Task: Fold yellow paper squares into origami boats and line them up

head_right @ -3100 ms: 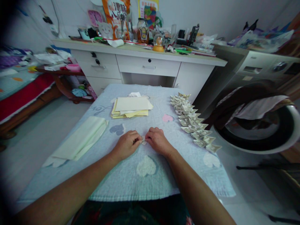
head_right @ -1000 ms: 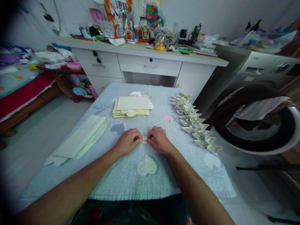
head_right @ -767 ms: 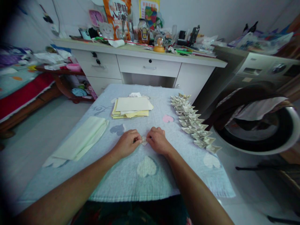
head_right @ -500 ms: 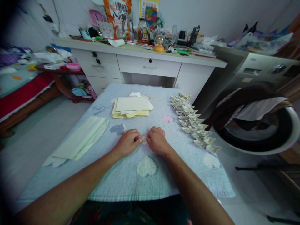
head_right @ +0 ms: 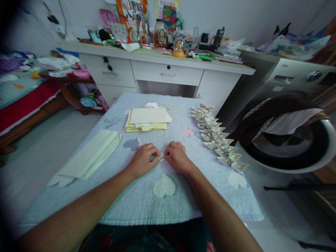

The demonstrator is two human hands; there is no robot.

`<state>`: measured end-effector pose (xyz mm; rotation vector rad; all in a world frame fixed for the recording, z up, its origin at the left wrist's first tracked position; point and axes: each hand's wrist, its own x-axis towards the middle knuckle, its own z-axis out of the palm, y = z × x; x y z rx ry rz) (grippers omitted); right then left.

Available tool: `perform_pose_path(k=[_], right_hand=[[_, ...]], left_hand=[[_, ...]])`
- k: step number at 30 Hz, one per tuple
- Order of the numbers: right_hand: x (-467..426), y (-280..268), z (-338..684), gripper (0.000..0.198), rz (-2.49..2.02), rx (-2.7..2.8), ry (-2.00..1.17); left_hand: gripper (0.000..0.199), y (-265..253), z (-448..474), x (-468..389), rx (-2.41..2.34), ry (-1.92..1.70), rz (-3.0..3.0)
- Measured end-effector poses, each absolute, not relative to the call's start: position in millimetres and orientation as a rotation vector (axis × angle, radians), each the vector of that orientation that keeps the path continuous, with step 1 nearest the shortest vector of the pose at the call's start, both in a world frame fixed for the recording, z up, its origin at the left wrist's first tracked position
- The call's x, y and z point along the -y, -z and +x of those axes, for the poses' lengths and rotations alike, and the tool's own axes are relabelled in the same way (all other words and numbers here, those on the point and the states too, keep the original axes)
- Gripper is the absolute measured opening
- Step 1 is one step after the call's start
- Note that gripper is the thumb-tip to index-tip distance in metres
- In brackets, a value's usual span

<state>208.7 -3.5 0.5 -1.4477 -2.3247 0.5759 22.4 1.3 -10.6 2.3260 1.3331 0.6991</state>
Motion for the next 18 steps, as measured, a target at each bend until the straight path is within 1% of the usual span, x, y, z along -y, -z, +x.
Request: perform_pose_path(k=[7,13,18], right_hand=[[2,-4,207,0.010,-1.443,2.359,-0.593],[-4,3,218,0.012,-1.399,2.208,-0.714],[-1,3,215,0.006,-1.434,2.252,-0.657]], left_hand=[[0.014,13,29,-4,-1.276,-0.668,2.324],[0.014,12,30,-5,-1.304,-0.606,2.314],[0.013,10,31,-4,-1.336,-0.575,2.335]])
